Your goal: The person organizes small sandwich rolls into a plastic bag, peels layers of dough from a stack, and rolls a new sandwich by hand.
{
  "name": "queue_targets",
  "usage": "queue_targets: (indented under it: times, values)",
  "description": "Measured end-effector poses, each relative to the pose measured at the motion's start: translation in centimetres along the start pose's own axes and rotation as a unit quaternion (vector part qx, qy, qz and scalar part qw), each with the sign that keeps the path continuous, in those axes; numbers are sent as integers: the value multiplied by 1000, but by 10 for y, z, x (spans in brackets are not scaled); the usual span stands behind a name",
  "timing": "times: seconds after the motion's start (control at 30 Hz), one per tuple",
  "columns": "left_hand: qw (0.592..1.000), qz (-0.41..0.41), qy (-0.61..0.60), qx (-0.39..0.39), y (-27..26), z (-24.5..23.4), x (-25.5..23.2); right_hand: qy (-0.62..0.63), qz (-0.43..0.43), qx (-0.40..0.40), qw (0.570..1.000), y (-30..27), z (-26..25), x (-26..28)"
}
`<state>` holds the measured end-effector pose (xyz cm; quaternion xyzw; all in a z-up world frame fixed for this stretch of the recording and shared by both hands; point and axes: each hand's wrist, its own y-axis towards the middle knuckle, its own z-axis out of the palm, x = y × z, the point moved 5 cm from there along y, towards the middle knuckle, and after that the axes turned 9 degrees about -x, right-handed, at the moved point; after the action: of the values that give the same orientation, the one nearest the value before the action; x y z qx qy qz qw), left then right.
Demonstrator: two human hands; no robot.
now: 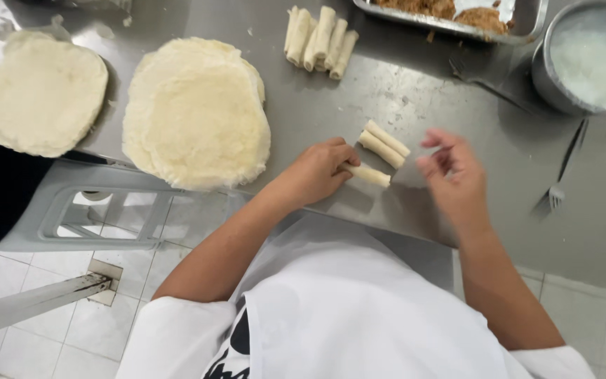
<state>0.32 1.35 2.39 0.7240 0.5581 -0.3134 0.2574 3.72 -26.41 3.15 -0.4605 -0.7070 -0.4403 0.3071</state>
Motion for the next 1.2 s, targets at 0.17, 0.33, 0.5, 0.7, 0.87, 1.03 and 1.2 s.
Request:
queue_targets:
  times: [0.17, 0.33, 0.5, 0.7, 0.87, 1.03, 1.2]
  values:
    - [999, 18, 17, -48, 3, 14, -4, 3, 1, -41, 999, -2, -19, 7]
    - [997, 28, 35, -59, 14, 13, 2, 31, 22, -50, 998, -3, -12, 0]
    - [996, 42, 34, -65, 22, 21, 0, -24, -24, -23, 999, -1, 8, -4]
    - [994, 61, 32, -83, 34, 11, -8, -204, -152, 40, 966, 3, 63, 17]
    - [993, 73, 26, -83, 52, -21, -13, -195, -141, 21, 970, 7, 67, 5]
    - [976, 100, 144, -127, 125, -14, 41, -186, -175, 6, 967, 2, 70, 10]
    - [774, 116, 457, -424, 148, -15, 70, -215, -178, 2, 960, -1, 70, 6]
